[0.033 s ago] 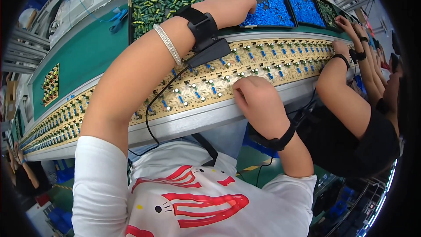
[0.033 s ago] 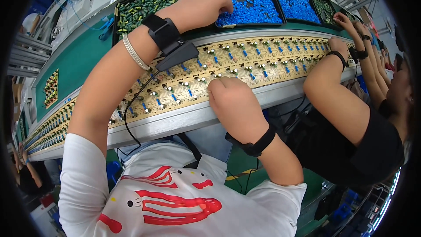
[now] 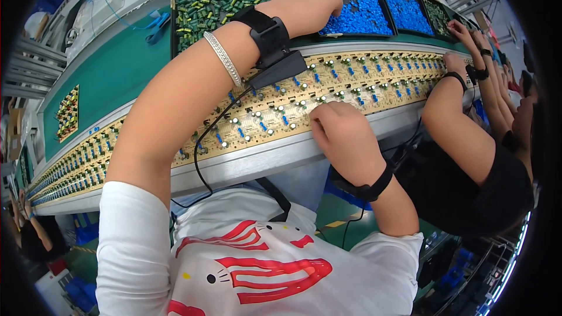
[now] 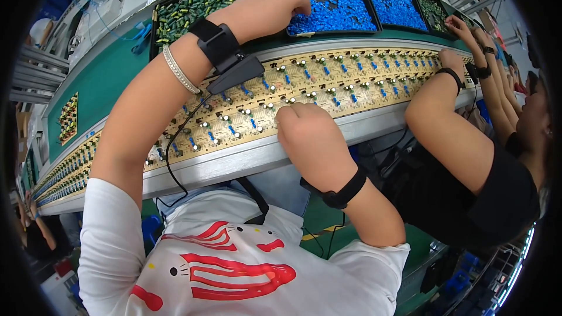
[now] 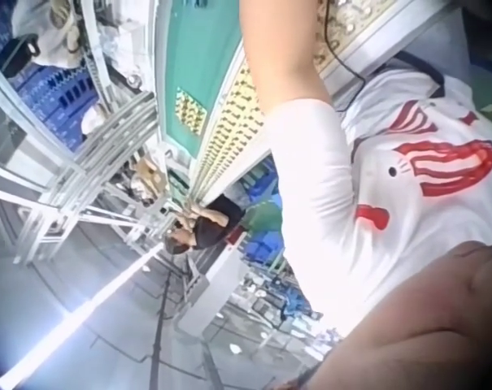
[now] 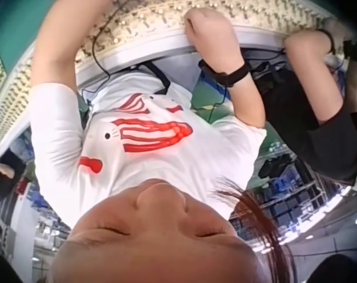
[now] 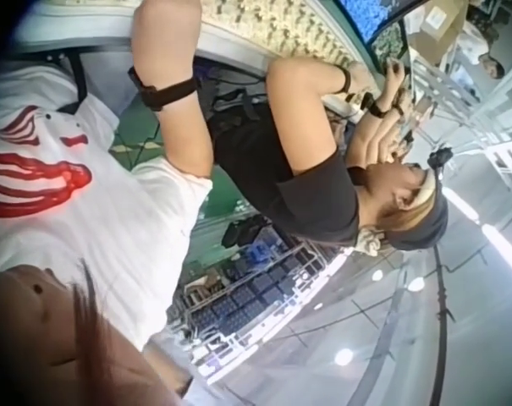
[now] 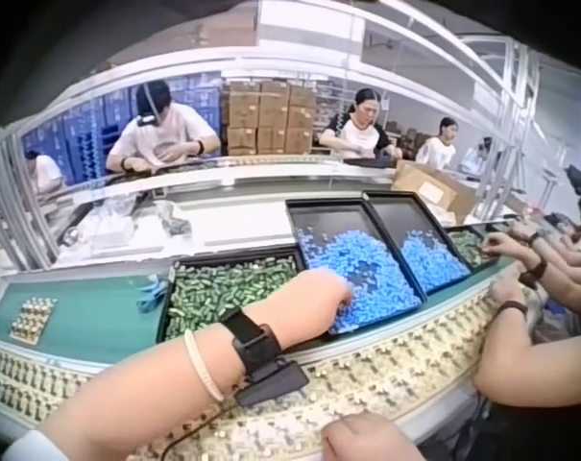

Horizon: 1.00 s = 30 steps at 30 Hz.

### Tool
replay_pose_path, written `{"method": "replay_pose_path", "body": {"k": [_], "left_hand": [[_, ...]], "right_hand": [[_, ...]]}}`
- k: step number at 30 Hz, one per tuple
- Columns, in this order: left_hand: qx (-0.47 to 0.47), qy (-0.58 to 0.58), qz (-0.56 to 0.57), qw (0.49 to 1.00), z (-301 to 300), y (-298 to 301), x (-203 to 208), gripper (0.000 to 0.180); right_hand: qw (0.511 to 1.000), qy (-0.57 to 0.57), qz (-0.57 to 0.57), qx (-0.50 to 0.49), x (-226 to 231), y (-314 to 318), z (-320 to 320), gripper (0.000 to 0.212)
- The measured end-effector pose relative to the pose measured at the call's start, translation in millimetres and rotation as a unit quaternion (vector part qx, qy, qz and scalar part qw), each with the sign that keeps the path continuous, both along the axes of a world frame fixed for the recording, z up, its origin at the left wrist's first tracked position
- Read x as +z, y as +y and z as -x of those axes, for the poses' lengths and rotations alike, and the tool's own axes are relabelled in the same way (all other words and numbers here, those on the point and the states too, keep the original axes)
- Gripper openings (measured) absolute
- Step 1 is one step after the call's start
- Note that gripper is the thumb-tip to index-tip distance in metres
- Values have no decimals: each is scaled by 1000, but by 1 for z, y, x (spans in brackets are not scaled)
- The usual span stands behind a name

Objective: The person assembles circuit boards by hand, picking up green capacitors and blue components from trays and inserting them into designated slots. They handle the items one at a time, repeating the process along the length of the boards.

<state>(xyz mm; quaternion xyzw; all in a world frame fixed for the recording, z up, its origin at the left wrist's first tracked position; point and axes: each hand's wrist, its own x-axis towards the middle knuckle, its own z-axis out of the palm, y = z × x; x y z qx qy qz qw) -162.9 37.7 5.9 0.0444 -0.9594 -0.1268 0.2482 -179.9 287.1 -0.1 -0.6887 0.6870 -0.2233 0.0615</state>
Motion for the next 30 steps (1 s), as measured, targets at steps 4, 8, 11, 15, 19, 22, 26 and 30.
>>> {"method": "replay_pose_path", "body": {"k": [4,8,11,15,19,22,26,30], "left_hand": [[13,55,58,997,-7,4,7,15],[-14,33,-16,999,-32,20,18,14],[-55,-11,-49,997,-57,31,24,14],[-89,-96,-120,984,-99,43,19,12],[-142,-161,-196,957,-118,67,15,13],[-126,-155,-249,948,-116,86,16,13],[-117,-131,-192,965,-113,85,2,9],[-103,-126,-132,978,-116,87,2,7]], "right_hand": [[998,54,-9,13,1,2,-3,10],[999,42,8,28,-1,3,-1,10],[999,20,19,31,-6,8,6,13],[978,-188,-75,-53,22,4,20,26],[951,-241,97,-170,17,-29,73,28],[953,-124,220,-165,-2,-63,107,27],[976,-5,124,-178,-1,-91,118,28],[979,91,80,-165,7,-105,121,30]]}}
